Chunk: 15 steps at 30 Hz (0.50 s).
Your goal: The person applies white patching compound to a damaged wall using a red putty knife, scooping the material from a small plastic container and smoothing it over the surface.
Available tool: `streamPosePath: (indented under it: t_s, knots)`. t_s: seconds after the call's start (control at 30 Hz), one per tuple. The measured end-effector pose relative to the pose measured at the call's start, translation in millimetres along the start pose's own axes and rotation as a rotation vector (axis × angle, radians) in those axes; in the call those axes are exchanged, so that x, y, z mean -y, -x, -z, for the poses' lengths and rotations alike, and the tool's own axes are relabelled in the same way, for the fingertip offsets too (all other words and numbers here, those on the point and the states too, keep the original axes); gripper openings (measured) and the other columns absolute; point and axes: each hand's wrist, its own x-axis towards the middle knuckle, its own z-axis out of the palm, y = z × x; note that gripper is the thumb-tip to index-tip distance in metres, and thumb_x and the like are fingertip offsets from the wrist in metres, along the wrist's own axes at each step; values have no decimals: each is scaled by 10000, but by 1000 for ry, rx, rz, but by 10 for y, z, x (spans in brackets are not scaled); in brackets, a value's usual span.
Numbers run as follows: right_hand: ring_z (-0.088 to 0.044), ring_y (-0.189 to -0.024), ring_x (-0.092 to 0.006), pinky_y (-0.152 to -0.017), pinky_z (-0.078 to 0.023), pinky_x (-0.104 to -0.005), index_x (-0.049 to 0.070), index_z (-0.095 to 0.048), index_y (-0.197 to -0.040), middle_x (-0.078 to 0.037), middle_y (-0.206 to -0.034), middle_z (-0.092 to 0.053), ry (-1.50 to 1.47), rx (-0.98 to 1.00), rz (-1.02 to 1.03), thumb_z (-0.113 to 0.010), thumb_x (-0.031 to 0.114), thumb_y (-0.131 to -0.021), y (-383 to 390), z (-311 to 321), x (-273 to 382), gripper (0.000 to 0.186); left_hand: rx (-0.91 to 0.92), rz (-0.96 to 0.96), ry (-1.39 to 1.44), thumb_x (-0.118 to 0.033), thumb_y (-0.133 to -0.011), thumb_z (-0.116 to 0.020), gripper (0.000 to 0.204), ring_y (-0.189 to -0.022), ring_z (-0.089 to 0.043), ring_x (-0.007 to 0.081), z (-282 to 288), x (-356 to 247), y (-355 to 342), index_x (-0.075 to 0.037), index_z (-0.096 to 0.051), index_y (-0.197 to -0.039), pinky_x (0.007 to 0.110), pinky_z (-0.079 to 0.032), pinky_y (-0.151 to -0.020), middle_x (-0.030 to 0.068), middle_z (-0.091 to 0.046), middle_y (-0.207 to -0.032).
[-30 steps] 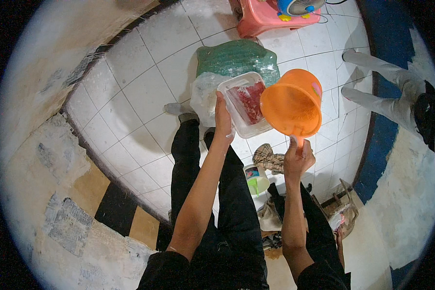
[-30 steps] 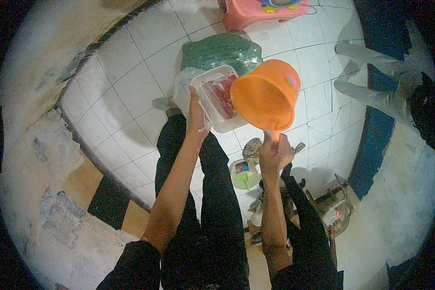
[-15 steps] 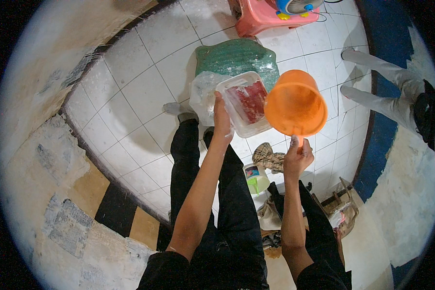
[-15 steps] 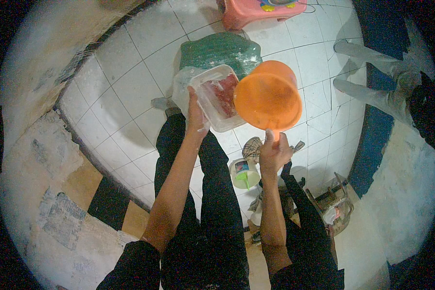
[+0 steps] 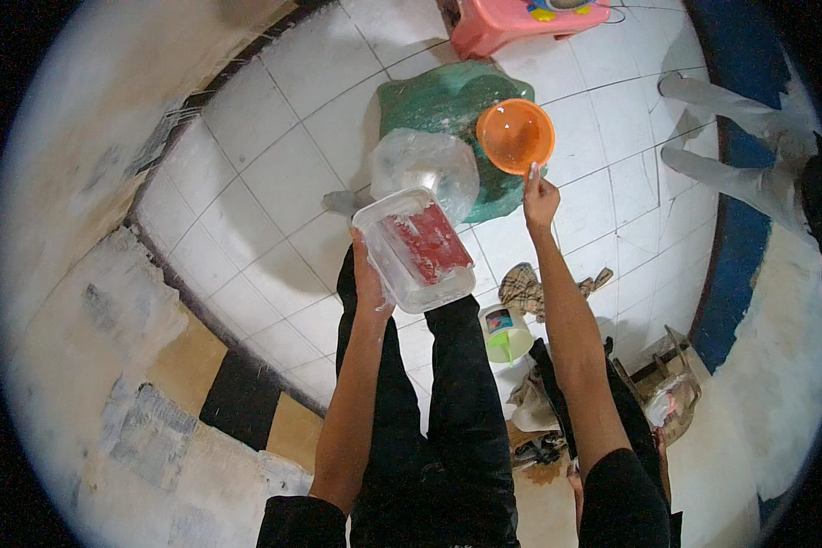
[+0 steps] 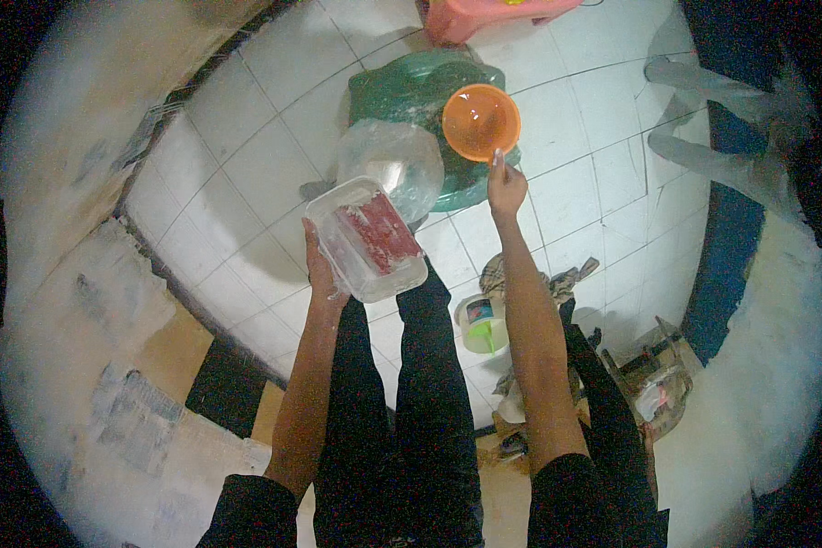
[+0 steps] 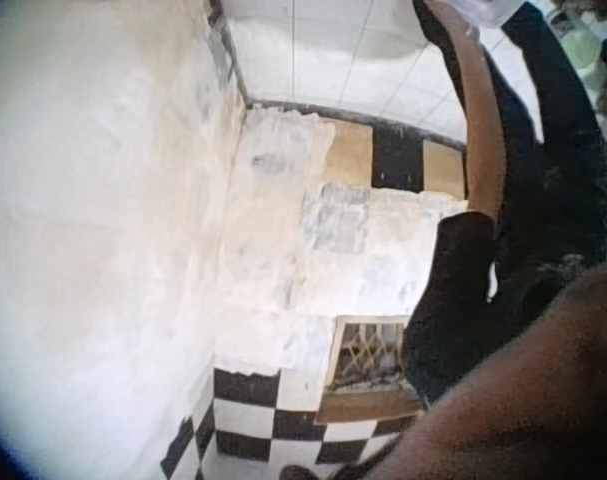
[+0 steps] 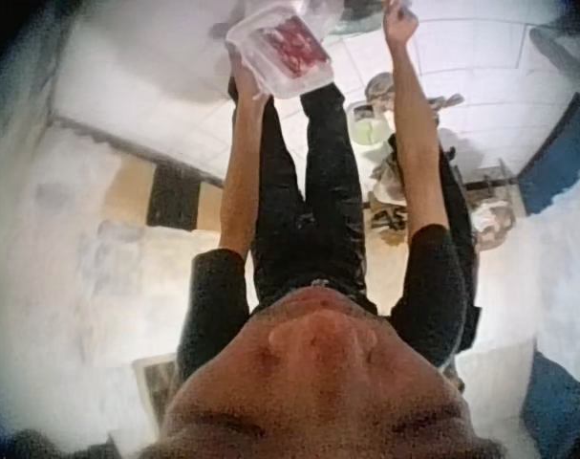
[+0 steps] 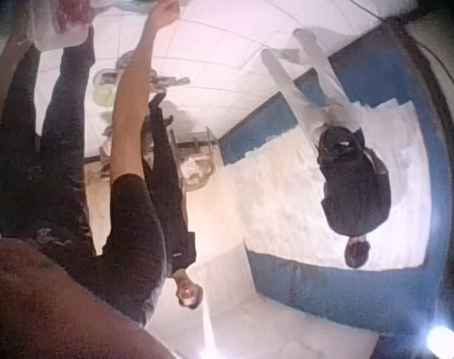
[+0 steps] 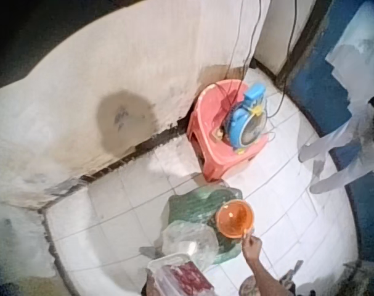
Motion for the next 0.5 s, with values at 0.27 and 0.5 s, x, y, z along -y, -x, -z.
streamPosePath:
  t_s: [0.27, 0.5]
  knots:
    - [-481, -579, -131, -537, -397, -289, -42, -598, -689, -77, -584, -546, -16, 44, -35, -453, 416, -941, 103, -115, 81, 543, 76, 11, 86, -552, -932, -342, 619, -1102, -508, 236, -178, -299, 258, -41, -409, -1274, 379, -405, -966, 118, -516, -1198]
    - [-560, -972, -189, -886, -431, -286, -69, -501, -1158, -141, -1073, -590, -232, 99, 175, -497, 122, -925, 927, 713, 1396, 301, 105, -34, 74, -570, -918, -351, 646, -1089, -515, 270, -390, -535, 673, -36, -406, -1277, 423, -429, -944, 139, -518, -1186]
